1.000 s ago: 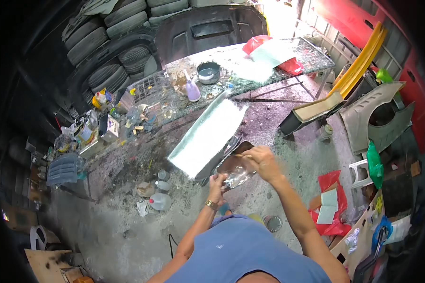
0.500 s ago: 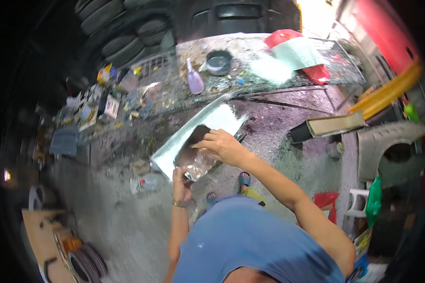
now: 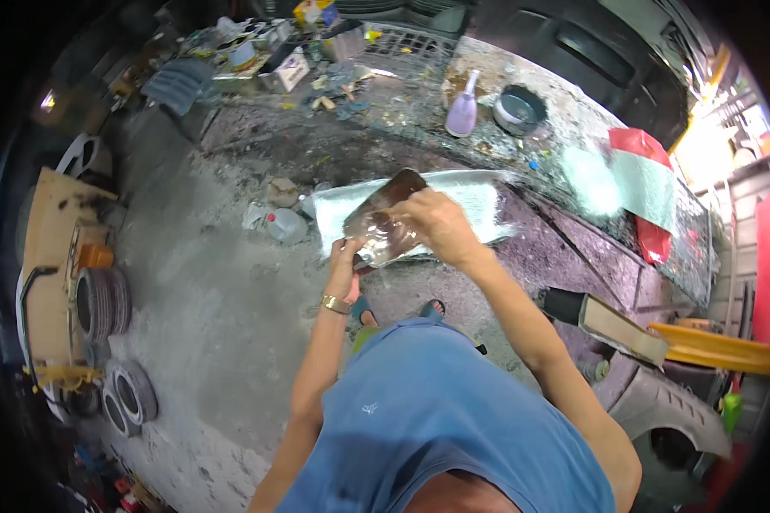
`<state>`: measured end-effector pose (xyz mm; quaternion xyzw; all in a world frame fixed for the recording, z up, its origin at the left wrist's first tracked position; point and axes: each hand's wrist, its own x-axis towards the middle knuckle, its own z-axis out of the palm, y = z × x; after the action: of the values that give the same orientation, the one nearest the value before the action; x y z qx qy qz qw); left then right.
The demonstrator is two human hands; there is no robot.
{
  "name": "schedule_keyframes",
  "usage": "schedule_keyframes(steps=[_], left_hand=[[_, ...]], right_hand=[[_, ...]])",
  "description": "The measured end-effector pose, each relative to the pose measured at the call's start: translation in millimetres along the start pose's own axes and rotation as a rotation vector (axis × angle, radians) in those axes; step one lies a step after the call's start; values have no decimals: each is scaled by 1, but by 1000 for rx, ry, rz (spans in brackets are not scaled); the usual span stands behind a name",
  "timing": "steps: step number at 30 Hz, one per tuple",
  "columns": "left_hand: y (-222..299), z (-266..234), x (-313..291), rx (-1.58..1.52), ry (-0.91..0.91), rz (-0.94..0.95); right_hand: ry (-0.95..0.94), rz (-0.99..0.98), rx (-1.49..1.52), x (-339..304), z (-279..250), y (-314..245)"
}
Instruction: The person pours a brown liquid from a plastic bottle into a small metal container. They then use a paintbrush to apply the liquid onto a silver car bumper lying on the floor. The person repeatedly dips the brush into the container and paints the surface of the bumper.
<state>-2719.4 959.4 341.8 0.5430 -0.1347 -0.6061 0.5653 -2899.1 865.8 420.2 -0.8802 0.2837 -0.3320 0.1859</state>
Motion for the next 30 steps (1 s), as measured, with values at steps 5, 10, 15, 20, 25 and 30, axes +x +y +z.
schedule_keyframes(steps=[5, 10, 15, 20, 25, 30], left_hand=[[2, -17, 8, 6, 1, -22], [7, -26, 9, 30, -34, 11], [11, -35, 14, 18, -83, 57], [16, -40, 17, 50, -96, 38], [15, -48, 16, 27, -76, 74], [22, -51, 12, 36, -82, 51]], right_hand=[[-207, -11, -40, -1, 10, -27], [-228, 99, -93, 4, -19, -12], [-111, 99, -23, 22, 3, -15], [-203, 65, 74, 28, 28, -41], [-296, 90, 49, 23, 13, -39], [-240, 241, -74, 28, -1, -23]])
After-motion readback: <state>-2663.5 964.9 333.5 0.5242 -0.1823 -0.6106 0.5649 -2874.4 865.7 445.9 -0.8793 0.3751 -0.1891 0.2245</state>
